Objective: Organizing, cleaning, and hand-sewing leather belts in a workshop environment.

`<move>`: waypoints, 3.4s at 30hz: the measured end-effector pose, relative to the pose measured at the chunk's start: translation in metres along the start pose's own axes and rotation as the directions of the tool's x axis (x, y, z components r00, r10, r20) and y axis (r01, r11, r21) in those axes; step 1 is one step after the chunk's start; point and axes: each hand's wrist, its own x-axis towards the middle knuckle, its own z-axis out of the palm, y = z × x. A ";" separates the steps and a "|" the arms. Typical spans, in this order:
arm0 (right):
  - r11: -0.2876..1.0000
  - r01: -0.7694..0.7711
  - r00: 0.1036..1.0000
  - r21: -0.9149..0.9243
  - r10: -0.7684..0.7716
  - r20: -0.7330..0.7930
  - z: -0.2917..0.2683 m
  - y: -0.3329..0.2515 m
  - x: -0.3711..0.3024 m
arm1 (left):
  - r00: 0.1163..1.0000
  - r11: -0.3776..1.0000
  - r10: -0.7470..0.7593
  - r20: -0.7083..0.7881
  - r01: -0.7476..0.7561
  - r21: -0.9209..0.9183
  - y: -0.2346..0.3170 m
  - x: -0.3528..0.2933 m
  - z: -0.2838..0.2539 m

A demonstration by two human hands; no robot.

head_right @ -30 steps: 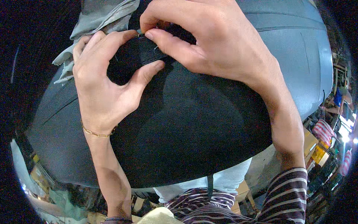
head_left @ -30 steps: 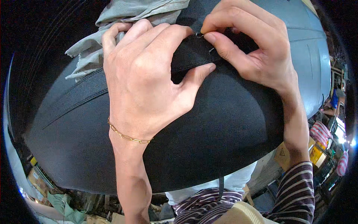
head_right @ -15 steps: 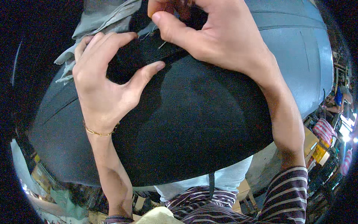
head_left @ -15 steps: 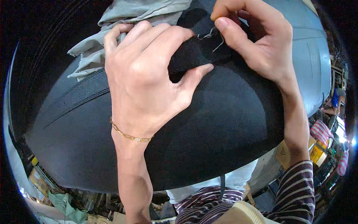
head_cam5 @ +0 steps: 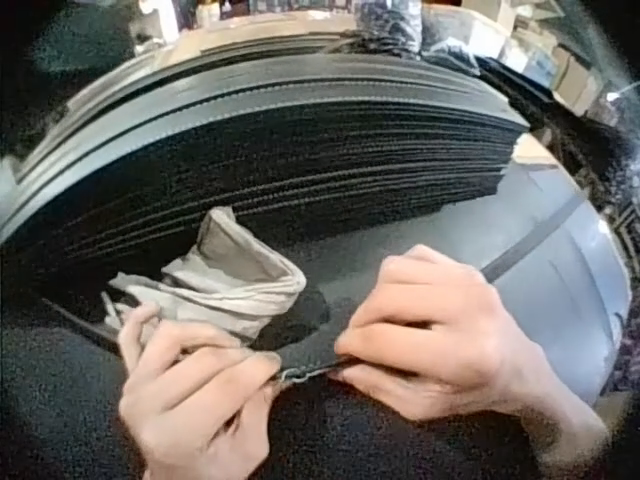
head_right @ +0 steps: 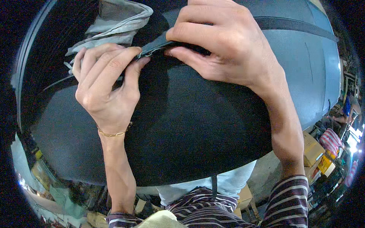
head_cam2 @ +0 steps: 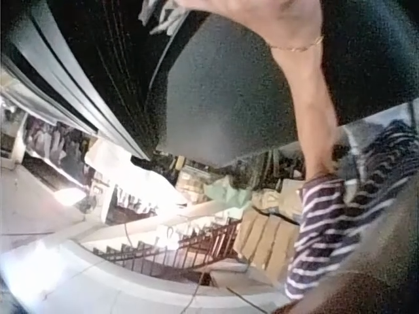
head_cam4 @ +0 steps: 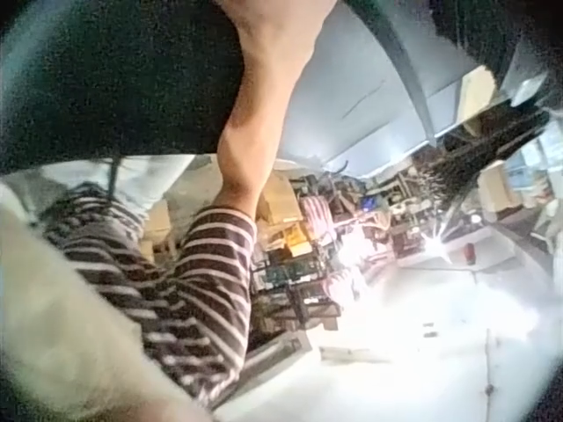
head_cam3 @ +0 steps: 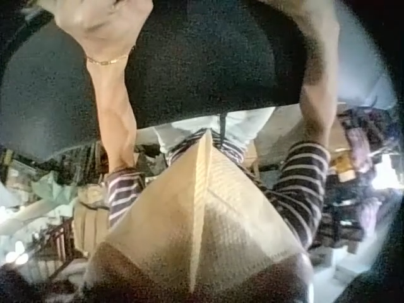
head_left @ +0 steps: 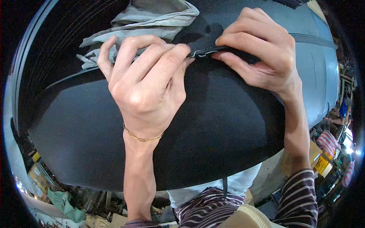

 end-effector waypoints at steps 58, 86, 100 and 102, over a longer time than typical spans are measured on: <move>0.237 -0.840 0.305 -0.489 0.950 -0.064 -0.289 0.006 -0.363 | 0.799 0.938 -0.078 0.596 0.261 -0.227 -0.012 0.012 -0.031; -0.031 -0.408 0.395 0.913 0.895 0.207 -0.019 -0.018 -0.028 | 0.963 0.958 -0.212 0.168 0.171 0.229 0.071 -0.028 -0.014; 0.328 -0.506 0.561 0.798 0.827 0.017 0.020 -0.046 -0.034 | 0.979 0.983 -0.182 0.093 0.180 0.021 0.049 -0.038 -0.013; 0.536 -0.571 0.668 0.622 0.743 -0.027 0.023 -0.051 -0.040 | 0.983 0.986 -0.165 0.075 0.165 0.010 0.048 -0.038 -0.012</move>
